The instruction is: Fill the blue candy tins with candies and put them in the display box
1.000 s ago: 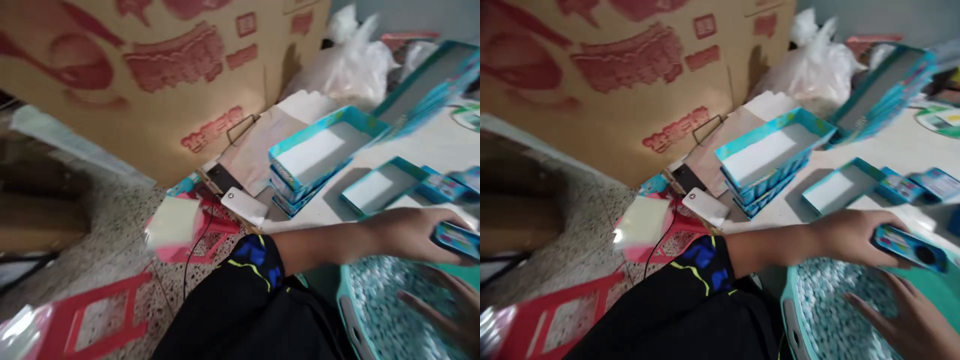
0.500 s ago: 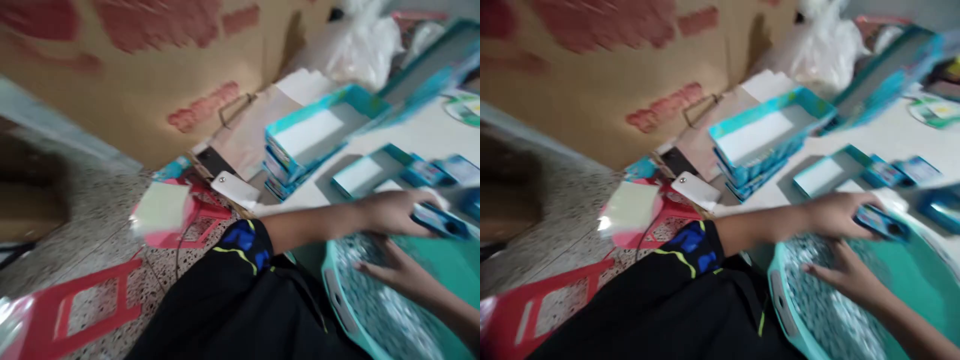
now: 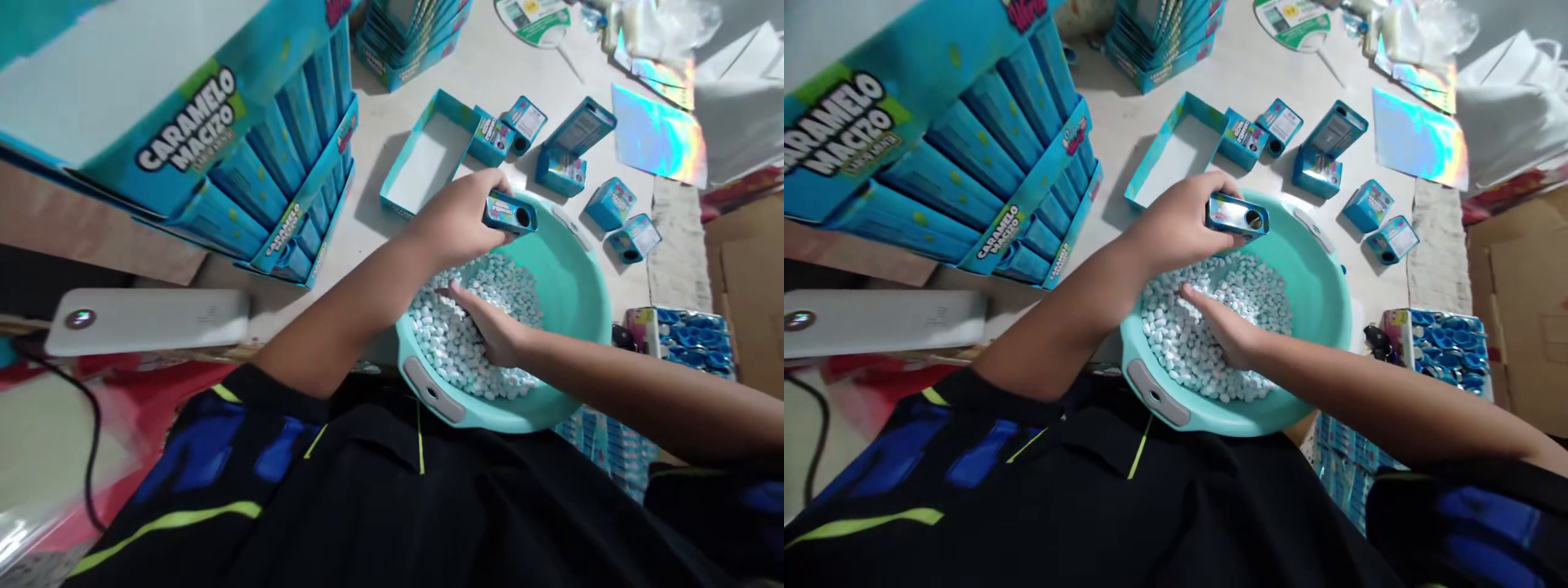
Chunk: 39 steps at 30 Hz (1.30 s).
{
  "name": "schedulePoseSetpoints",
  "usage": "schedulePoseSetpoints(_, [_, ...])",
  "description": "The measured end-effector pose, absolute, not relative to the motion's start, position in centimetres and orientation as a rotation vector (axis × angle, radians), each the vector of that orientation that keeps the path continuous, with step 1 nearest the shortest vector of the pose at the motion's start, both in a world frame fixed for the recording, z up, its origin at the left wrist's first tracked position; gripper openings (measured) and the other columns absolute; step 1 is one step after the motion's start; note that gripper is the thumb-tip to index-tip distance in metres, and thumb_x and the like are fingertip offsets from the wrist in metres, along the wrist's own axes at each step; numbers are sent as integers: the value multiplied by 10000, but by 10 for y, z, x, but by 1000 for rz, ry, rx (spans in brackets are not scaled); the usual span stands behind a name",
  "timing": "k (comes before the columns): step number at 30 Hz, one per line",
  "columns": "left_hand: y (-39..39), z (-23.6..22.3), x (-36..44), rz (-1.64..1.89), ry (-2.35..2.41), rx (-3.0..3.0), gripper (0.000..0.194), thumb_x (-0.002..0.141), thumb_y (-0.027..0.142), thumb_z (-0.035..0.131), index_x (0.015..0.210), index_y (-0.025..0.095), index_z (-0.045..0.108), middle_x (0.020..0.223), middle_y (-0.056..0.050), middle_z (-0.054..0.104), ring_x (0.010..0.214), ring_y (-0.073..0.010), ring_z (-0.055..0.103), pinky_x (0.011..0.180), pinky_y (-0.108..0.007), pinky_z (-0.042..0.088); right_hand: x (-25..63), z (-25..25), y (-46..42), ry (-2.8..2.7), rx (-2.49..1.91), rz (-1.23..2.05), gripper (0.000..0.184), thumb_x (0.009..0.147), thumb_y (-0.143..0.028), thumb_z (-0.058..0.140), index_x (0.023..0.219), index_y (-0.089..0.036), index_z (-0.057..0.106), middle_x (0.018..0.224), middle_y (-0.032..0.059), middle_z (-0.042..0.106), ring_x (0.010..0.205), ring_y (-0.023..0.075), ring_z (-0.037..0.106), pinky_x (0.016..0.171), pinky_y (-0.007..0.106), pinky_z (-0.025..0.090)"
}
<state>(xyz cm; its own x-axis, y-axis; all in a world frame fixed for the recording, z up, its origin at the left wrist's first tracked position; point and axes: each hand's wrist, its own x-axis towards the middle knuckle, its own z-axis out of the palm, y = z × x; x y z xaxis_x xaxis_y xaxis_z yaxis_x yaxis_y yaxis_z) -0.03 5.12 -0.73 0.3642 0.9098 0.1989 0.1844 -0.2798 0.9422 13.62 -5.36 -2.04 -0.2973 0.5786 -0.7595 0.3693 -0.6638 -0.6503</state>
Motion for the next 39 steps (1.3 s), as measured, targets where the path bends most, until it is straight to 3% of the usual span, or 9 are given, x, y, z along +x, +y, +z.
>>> schedulePoseSetpoints(4, [52, -12, 1, 1043, 958, 1648, 399, 691, 118, 857, 1044, 186, 685, 977, -36, 686, 1118, -311, 668, 1001, -420, 529, 112, -29, -53, -536, -1811, 2099, 844, 818, -868, 492, 1471, -335, 551, 1350, 75, 739, 1286, 347, 681, 1149, 637, 501])
schedulePoseSetpoints(11, [51, -5, -5, 997, 975, 1730, 414, 729, 136, 837, 1106, 186, 674, 1036, -55, 713, 1071, -286, 674, 983, -415, 549, 107, -26, -38, -485, -1622, 2023, 632, 857, -688, 519, 1335, -298, 657, 1106, 46, 801, 1124, 321, 740, 1054, 565, 565])
schedulePoseSetpoints(15, [48, 2, -8, 968, 993, 1734, 364, 782, 163, 804, 1115, 200, 662, 1076, -62, 727, 1054, -271, 691, 964, -404, 568, 129, -11, -42, -324, -1557, 1956, 422, 828, -517, 611, 1142, -255, 716, 923, 47, 797, 959, 293, 763, 917, 480, 614])
schedulePoseSetpoints(18, [47, 3, -9, 999, 1007, 1724, 434, 811, 179, 783, 1212, 243, 631, 1213, -66, 717, 1115, -272, 686, 990, -397, 571, 147, 1, -56, -231, -1435, 1826, 243, 787, -425, 676, 936, -237, 714, 788, 33, 756, 820, 254, 745, 803, 404, 616])
schedulePoseSetpoints(22, [45, 1, -9, 976, 1093, 1724, 549, 826, 189, 769, 1329, 245, 557, 1293, -93, 677, 1149, -293, 674, 993, -419, 564, 161, 20, -68, -239, -1341, 1611, 191, 777, -422, 700, 800, -235, 673, 739, 6, 711, 693, 182, 675, 675, 319, 568])
schedulePoseSetpoints(28, [41, 8, -10, 680, 907, 1938, 369, 764, 193, 755, 1123, 210, 670, 1068, -58, 725, 1045, -278, 688, 909, -389, 554, 171, 45, -42, -597, -1143, 1386, 209, 823, -484, 641, 820, -277, 616, 845, -6, 676, 776, 178, 644, 712, 324, 527])
schedulePoseSetpoints(35, [34, 16, -12, 425, 646, 2010, 421, 759, 225, 716, 1179, 232, 713, 1154, -52, 743, 1068, -258, 686, 903, -353, 522, 191, 25, -16, -975, -970, 1143, 177, 846, -455, 571, 805, -283, 580, 849, 26, 583, 871, 232, 618, 786, 376, 470])
schedulePoseSetpoints(39, [33, 12, -12, 408, 618, 2062, 415, 772, 229, 711, 1187, 238, 715, 1142, -42, 750, 1102, -264, 674, 910, -328, 509, 195, 20, -16, -786, -1046, 1064, 170, 842, -411, 618, 755, -265, 607, 793, 30, 568, 828, 220, 611, 778, 372, 465])
